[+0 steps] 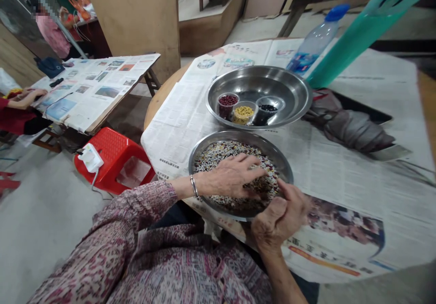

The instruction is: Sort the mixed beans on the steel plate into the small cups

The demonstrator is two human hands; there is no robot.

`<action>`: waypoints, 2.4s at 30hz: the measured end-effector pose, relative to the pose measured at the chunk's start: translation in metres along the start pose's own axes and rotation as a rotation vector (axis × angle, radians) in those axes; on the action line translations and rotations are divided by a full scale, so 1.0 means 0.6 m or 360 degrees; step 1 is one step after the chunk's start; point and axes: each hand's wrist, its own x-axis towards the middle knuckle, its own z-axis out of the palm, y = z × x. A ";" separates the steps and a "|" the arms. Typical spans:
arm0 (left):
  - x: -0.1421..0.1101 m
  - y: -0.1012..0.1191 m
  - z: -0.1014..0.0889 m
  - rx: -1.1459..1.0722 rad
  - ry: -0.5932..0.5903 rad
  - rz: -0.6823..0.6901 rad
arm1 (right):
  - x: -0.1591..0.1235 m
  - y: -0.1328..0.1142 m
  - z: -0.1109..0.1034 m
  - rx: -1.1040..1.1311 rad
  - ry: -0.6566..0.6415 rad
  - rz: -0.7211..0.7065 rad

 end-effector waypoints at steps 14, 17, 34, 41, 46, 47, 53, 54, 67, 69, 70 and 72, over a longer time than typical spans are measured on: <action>0.028 -0.009 0.003 0.0039 -0.0351 0.0268 | -0.001 0.002 -0.001 0.0037 -0.0033 -0.0036; -0.023 -0.025 -0.023 0.0092 -0.0314 0.0160 | -0.002 0.002 0.000 0.0031 -0.0049 -0.0008; 0.051 -0.047 0.017 0.0018 -0.0050 -0.0350 | -0.002 0.003 0.001 0.0041 -0.0072 -0.0024; 0.002 -0.028 -0.012 -0.0282 -0.0310 0.0012 | 0.000 0.001 -0.001 0.0006 -0.0102 -0.0001; -0.072 -0.008 -0.036 -0.0269 -0.0434 0.0134 | 0.000 0.002 -0.001 0.0012 -0.0123 -0.0001; -0.081 -0.005 -0.039 -0.0248 -0.0451 0.0164 | 0.000 0.002 -0.001 0.0004 -0.0124 -0.0001; -0.081 -0.003 -0.031 -0.0191 -0.0533 0.0223 | 0.000 0.004 -0.001 -0.0026 -0.0130 -0.0044; -0.075 -0.006 -0.024 -0.0172 -0.0493 0.0196 | 0.000 0.004 0.000 -0.0029 -0.0126 -0.0045; -0.005 -0.048 -0.009 0.0015 -0.0098 -0.0528 | 0.000 0.005 0.000 -0.0026 -0.0123 -0.0079; 0.007 -0.048 -0.005 -0.0079 -0.0198 -0.0419 | 0.000 0.005 0.000 -0.0032 -0.0130 -0.0071; 0.013 -0.047 -0.004 -0.0134 -0.0241 -0.0348 | 0.000 0.005 0.000 -0.0034 -0.0132 -0.0061; 0.021 -0.042 -0.003 -0.0233 -0.0314 -0.0241 | 0.000 0.005 0.000 -0.0036 -0.0134 -0.0053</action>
